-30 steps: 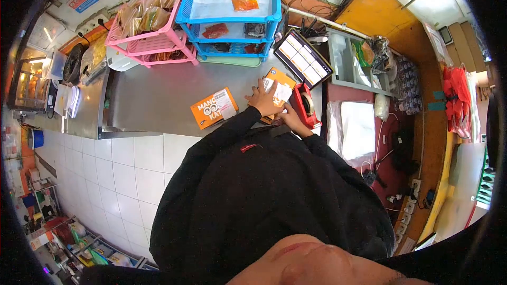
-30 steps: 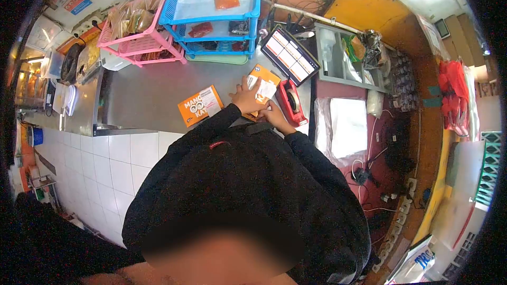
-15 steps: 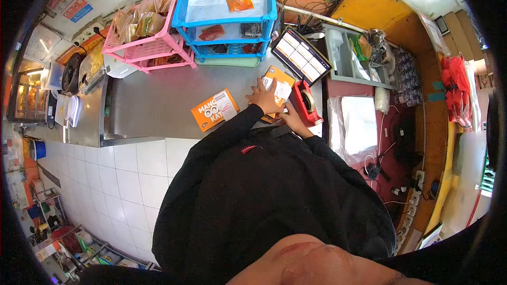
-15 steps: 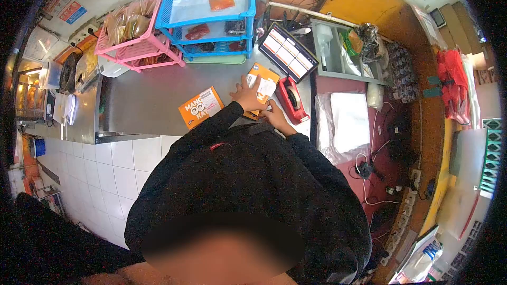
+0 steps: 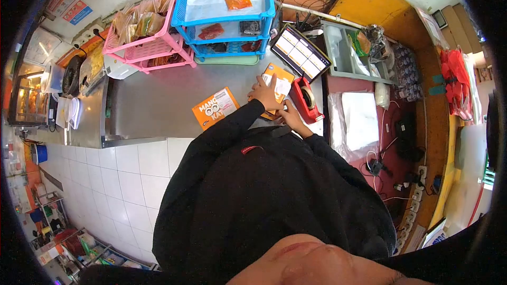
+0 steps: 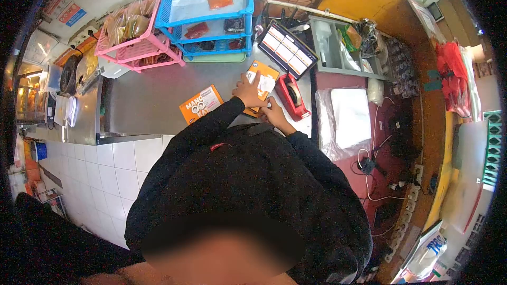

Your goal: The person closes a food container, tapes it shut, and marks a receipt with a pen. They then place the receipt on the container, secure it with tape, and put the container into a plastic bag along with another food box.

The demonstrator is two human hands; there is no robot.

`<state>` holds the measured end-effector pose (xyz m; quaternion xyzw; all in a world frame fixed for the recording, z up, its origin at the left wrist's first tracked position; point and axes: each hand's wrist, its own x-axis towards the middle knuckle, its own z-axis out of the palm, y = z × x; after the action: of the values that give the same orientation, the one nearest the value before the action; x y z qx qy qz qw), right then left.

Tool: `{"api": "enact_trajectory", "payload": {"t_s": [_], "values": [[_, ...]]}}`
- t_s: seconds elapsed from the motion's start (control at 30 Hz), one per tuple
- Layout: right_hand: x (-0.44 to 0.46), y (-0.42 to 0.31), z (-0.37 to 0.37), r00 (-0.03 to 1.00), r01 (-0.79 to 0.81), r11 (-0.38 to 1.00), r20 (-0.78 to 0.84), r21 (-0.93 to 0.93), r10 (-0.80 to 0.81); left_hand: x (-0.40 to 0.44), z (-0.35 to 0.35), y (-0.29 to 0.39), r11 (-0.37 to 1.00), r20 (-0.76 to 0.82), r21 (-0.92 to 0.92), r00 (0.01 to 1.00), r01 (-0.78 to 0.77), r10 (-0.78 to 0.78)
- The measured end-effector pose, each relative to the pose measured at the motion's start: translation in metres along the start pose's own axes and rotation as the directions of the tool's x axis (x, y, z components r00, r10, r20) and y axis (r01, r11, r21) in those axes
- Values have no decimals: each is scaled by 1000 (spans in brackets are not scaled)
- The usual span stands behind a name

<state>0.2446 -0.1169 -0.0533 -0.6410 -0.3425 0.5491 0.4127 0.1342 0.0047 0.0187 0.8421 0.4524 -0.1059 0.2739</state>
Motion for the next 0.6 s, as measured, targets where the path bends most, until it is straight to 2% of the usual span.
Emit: {"api": "enact_trajectory", "payload": {"t_s": [0.07,0.13,0.17,0.2,0.23,0.27,0.33,0.37,0.4,0.47,0.53,0.6], "values": [[-1,-10,4,999,9,999,-36,48,-7,5,-6,-6,999,37,8,998,-50,50],[4,-17,5,993,-38,975,-117,-217,13,15,-6,-14,992,48,68,994,-105,102],[6,-20,6,993,-39,976,-118,-214,14,20,-7,-18,979,62,124,986,-160,153],[7,-25,6,986,-53,939,-168,-340,-5,30,-6,-23,979,65,125,986,-160,153],[8,-28,6,977,-73,886,-213,-459,-30,42,-7,-29,970,128,61,966,-233,224],[8,-30,6,977,-75,887,-212,-456,-27,51,-7,-34,954,186,-7,937,-300,296],[9,-31,5,985,-68,936,-172,-346,8,54,-20,-36,942,194,6,925,-336,328],[9,-29,4,991,-8,978,-130,-206,-20,57,-28,-38,937,276,-44,898,-345,344],[1,-40,5,998,-38,998,-60,-48,35,61,-33,-40,932,356,-95,862,-351,361],[5,-39,3,999,32,999,-42,-9,-33,69,-40,-51,908,339,-151,843,-390,419],[3,-54,7,997,-11,999,-80,49,15,82,-39,-64,851,476,-498,767,-168,430],[4,-71,12,991,-47,993,-119,113,60,88,-45,-70,858,489,-496,774,-132,402]]}}
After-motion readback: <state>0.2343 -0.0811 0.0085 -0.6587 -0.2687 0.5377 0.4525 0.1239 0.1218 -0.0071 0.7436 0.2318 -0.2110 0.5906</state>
